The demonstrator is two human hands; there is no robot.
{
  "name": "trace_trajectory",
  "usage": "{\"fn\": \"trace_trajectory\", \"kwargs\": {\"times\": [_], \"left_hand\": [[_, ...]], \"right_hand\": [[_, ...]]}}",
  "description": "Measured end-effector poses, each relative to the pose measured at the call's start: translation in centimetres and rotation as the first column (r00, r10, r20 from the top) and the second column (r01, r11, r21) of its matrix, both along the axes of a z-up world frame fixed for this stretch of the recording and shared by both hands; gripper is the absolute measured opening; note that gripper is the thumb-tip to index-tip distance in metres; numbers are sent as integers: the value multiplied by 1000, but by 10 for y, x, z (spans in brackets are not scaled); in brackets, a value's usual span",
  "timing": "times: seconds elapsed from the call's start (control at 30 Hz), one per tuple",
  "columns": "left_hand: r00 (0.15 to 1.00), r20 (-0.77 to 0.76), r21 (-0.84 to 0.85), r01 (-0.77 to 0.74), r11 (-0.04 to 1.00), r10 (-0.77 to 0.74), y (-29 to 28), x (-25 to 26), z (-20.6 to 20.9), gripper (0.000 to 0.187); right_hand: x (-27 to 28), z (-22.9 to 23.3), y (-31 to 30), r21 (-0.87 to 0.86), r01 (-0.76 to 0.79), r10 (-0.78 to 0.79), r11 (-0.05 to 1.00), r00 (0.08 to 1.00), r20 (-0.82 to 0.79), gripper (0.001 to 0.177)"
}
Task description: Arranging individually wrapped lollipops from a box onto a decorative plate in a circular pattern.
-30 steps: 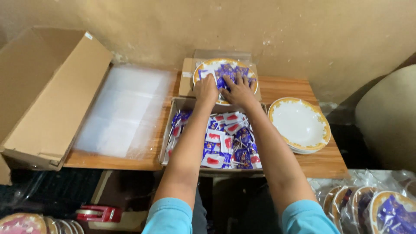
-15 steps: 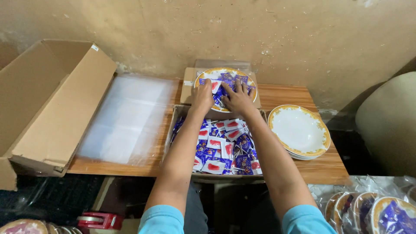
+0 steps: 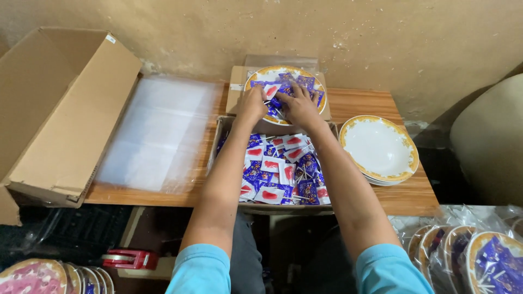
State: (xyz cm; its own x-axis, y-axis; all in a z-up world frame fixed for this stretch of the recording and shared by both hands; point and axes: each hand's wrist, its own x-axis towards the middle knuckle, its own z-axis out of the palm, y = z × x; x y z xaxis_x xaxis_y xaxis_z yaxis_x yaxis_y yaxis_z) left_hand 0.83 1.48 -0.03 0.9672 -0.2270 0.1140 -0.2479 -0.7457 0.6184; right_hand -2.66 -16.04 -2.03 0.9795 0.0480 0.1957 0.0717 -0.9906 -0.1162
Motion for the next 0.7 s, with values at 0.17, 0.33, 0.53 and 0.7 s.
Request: {"fn": "trace_trajectory", "kwargs": {"times": [0.17,0.33,0.53,0.7], "left_hand": [[991,133,91,-2,996,-10,1,16,-20,25],[977,209,183,-9,983,-30,20,12,-10,30],[985,170,-23,-21,1000,24,4,-24,-8,18],[965,245,-95,-68,993,89,-9,-40,-5,20]], "right_hand": [[12,-8,-9,13,0,0,1000,1000,-8,45],[19,-12,-15,39,-7,7,999,1000,1,46],[29,-13,-27,58,-25,26,998,1000,-17,59],[27,-10,-33,95,-57,61,994,997,-39,70]]}}
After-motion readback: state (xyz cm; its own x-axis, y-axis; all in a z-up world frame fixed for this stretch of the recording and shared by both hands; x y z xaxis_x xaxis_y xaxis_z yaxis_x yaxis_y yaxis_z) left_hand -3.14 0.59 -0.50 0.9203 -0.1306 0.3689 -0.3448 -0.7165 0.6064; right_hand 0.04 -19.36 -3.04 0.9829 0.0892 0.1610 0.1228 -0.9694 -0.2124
